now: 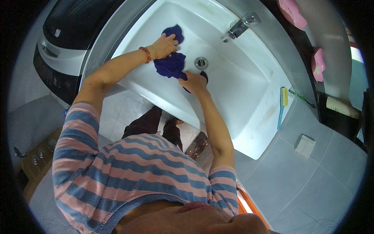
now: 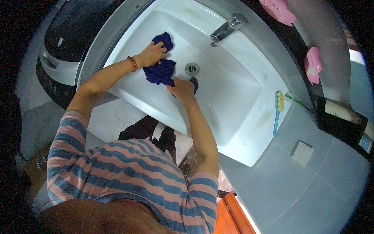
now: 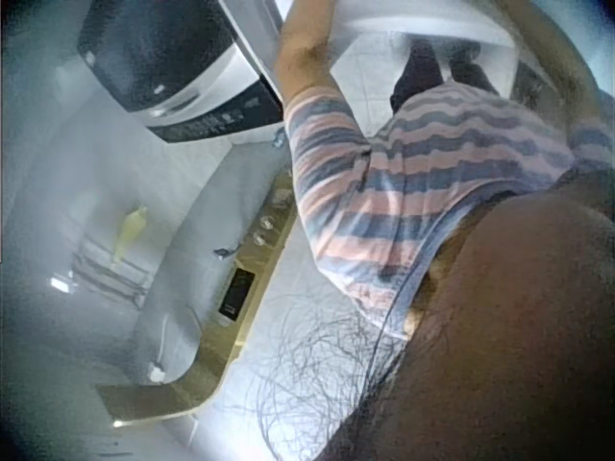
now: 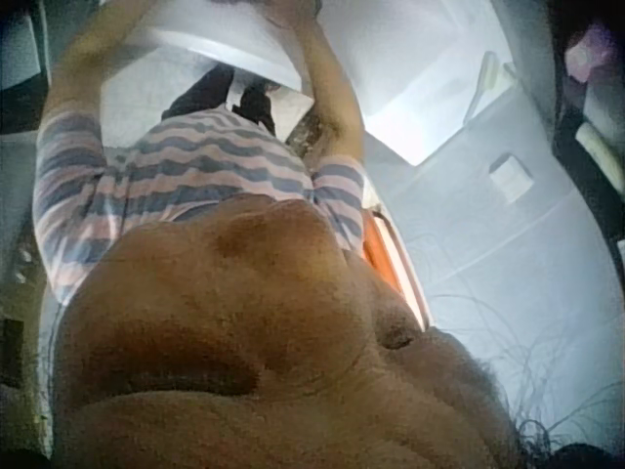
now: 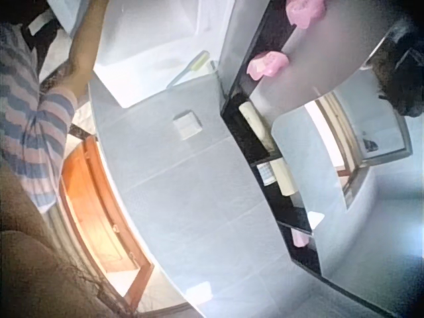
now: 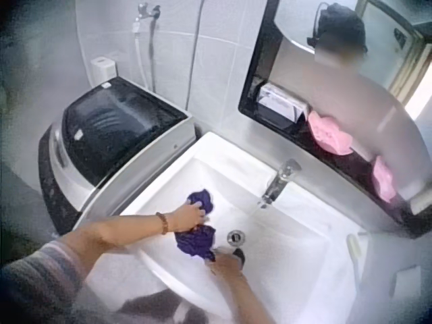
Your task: The person scrubs a white bathroom sink with a blue cloth, rinses the cloth under running water, and wipes the sink basin and faucet area. The person repeats scrubbing and rinsing steps to remove visible residue from the sink surface.
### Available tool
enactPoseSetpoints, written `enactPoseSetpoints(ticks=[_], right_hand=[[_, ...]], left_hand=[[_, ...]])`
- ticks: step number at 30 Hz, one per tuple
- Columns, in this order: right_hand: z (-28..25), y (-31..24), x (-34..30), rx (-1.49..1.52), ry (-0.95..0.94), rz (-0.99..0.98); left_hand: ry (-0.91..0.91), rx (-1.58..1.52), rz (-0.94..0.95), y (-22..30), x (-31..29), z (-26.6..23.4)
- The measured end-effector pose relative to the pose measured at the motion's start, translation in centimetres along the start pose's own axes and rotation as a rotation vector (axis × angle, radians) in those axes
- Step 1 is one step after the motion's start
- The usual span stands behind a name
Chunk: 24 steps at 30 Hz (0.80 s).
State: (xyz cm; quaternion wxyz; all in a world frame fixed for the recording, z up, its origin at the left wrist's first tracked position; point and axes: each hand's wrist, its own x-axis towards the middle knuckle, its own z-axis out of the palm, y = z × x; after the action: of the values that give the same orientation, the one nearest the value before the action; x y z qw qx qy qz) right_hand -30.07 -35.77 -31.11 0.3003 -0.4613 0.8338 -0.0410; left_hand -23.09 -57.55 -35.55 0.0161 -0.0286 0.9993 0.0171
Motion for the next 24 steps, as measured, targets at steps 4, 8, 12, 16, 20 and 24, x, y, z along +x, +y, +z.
enactPoseSetpoints(ticks=[4,8,12,16,20,24], right_hand=[[-4.6,6.4,-2.0,0.404,0.340,0.248],[-5.8,15.4,-1.3,1.061,0.537,0.488],[-4.0,13.4,1.3,1.843,0.637,0.261],[-2.9,11.1,4.0,2.146,0.442,0.137],[-0.9,16.4,3.4,2.412,0.065,-0.357],[-1.1,13.2,6.7,2.467,0.043,-0.493]], left_hand=[[0.170,-0.242,-0.173,-0.8,3.2,1.2],[0.238,-0.007,-0.215,-0.6,6.9,0.1],[0.693,0.071,-0.366,3.3,9.1,4.1],[0.251,-1.061,-0.840,13.0,13.6,3.0],[0.290,-1.007,-0.246,21.9,9.1,-7.3],[0.359,-0.999,-0.377,21.6,6.5,-10.4]])
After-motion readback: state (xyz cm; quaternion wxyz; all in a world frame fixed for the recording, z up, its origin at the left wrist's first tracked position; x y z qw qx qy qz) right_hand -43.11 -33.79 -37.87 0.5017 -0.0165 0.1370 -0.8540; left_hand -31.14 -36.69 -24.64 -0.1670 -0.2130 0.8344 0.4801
